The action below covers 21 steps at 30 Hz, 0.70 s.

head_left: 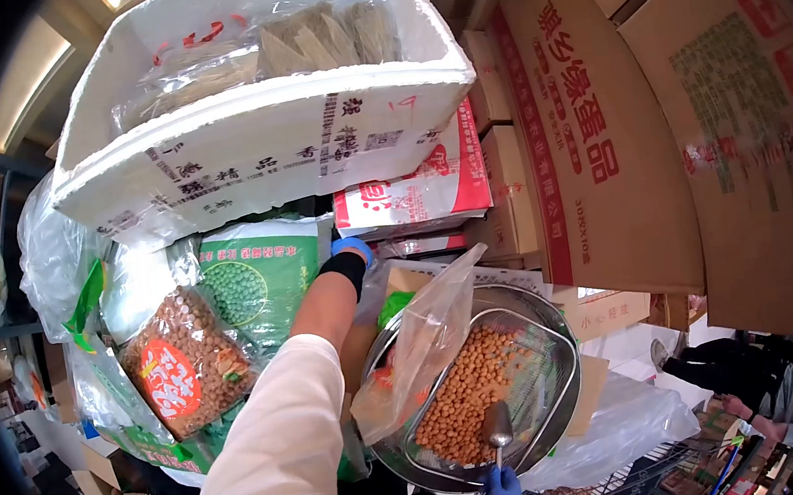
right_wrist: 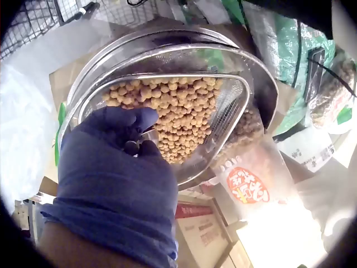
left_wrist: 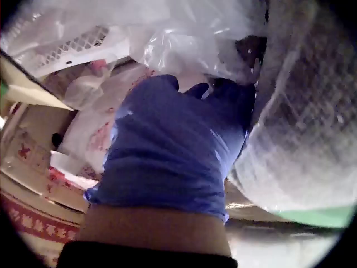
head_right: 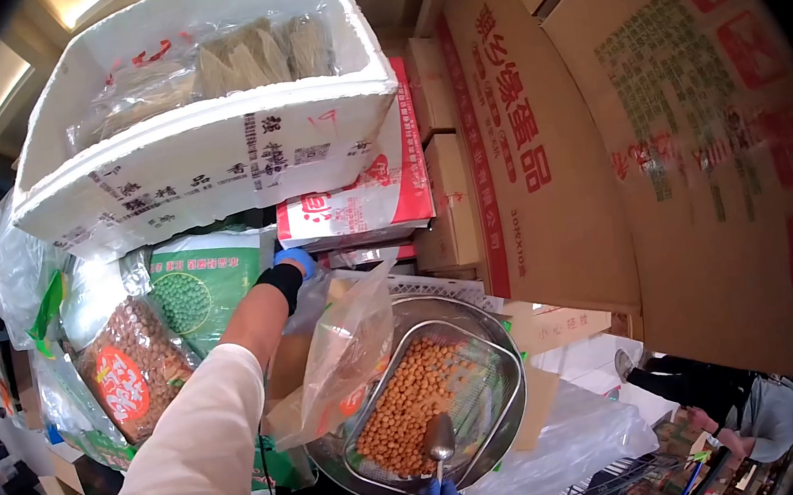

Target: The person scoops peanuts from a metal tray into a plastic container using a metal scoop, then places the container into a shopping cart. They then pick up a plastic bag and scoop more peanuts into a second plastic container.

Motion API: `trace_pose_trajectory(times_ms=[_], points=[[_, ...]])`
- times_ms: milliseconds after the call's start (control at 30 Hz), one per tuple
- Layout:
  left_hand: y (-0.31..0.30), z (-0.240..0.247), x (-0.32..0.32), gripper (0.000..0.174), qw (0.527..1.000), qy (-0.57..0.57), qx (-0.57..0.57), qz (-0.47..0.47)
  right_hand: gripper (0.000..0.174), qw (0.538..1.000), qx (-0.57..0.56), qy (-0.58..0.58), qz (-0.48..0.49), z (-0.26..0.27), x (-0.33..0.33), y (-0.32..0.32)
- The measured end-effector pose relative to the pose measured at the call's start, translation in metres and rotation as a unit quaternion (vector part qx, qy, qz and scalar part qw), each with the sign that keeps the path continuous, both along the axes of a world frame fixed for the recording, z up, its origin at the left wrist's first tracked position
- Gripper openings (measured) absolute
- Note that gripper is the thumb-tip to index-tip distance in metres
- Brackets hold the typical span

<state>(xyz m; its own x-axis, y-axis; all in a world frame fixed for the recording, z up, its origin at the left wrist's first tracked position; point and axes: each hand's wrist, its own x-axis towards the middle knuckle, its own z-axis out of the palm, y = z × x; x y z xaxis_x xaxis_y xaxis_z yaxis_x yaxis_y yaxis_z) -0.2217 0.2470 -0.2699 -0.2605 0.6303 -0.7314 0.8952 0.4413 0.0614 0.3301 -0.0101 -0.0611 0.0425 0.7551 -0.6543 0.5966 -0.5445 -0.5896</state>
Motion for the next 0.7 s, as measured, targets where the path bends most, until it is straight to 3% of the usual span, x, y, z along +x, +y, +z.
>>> trace_pose_trajectory(times_ms=[67,100,167,200,233,267,300,333,400,467,500,533,633,700], points=[[0.010,-0.046,0.001,0.046,0.997,-0.014,-0.038,0.058,0.025,0.998,0.059,-0.021,0.028,-0.007,0.012,-0.016],[0.002,-0.029,-0.001,0.048,0.988,-0.005,0.055,0.142,0.024,0.990,0.119,-0.042,0.055,-0.010,0.012,-0.019],[0.003,0.028,0.004,0.062,0.960,-0.027,0.103,0.258,0.029,0.988,0.143,-0.032,0.056,-0.003,0.004,-0.016],[-0.005,-0.018,0.002,0.054,0.951,0.017,0.151,0.269,0.028,0.997,0.068,-0.001,-0.023,0.020,-0.015,-0.002],[-0.006,-0.062,-0.001,0.054,0.951,0.015,0.148,0.270,0.027,0.994,-0.009,0.027,-0.102,0.036,-0.026,0.007],[-0.007,-0.099,-0.008,0.051,0.990,0.039,0.042,0.126,0.026,0.993,-0.028,0.036,-0.107,0.039,-0.027,0.010],[-0.007,-0.100,-0.007,0.048,0.996,0.060,-0.063,-0.023,0.026,0.993,-0.031,0.033,-0.106,0.038,-0.025,0.011],[-0.009,-0.102,-0.002,0.048,0.996,0.059,-0.067,-0.022,0.025,0.993,-0.034,0.039,-0.109,0.036,-0.024,0.011],[-0.005,-0.047,0.013,0.053,0.985,0.147,-0.031,0.082,0.024,0.992,-0.041,0.046,-0.115,0.035,-0.027,0.013],[-0.009,-0.101,-0.001,0.047,0.984,0.129,0.010,0.120,0.022,0.991,-0.057,0.035,-0.113,0.038,-0.031,0.017],[-0.011,-0.080,0.001,0.042,0.980,0.110,0.053,0.158,0.022,0.991,-0.063,0.034,-0.114,0.031,-0.024,0.014],[-0.007,-0.059,0.016,0.034,0.981,0.128,0.055,0.134,0.023,0.992,-0.058,0.038,-0.102,0.014,-0.015,0.016],[-0.003,-0.042,0.017,0.041,0.978,0.067,0.109,0.168,0.022,0.990,-0.076,0.054,-0.108,0.014,-0.009,0.019],[0.006,0.038,0.019,0.045,0.978,0.102,0.127,0.129,0.022,0.987,-0.076,0.068,-0.121,0.027,-0.020,0.032]])
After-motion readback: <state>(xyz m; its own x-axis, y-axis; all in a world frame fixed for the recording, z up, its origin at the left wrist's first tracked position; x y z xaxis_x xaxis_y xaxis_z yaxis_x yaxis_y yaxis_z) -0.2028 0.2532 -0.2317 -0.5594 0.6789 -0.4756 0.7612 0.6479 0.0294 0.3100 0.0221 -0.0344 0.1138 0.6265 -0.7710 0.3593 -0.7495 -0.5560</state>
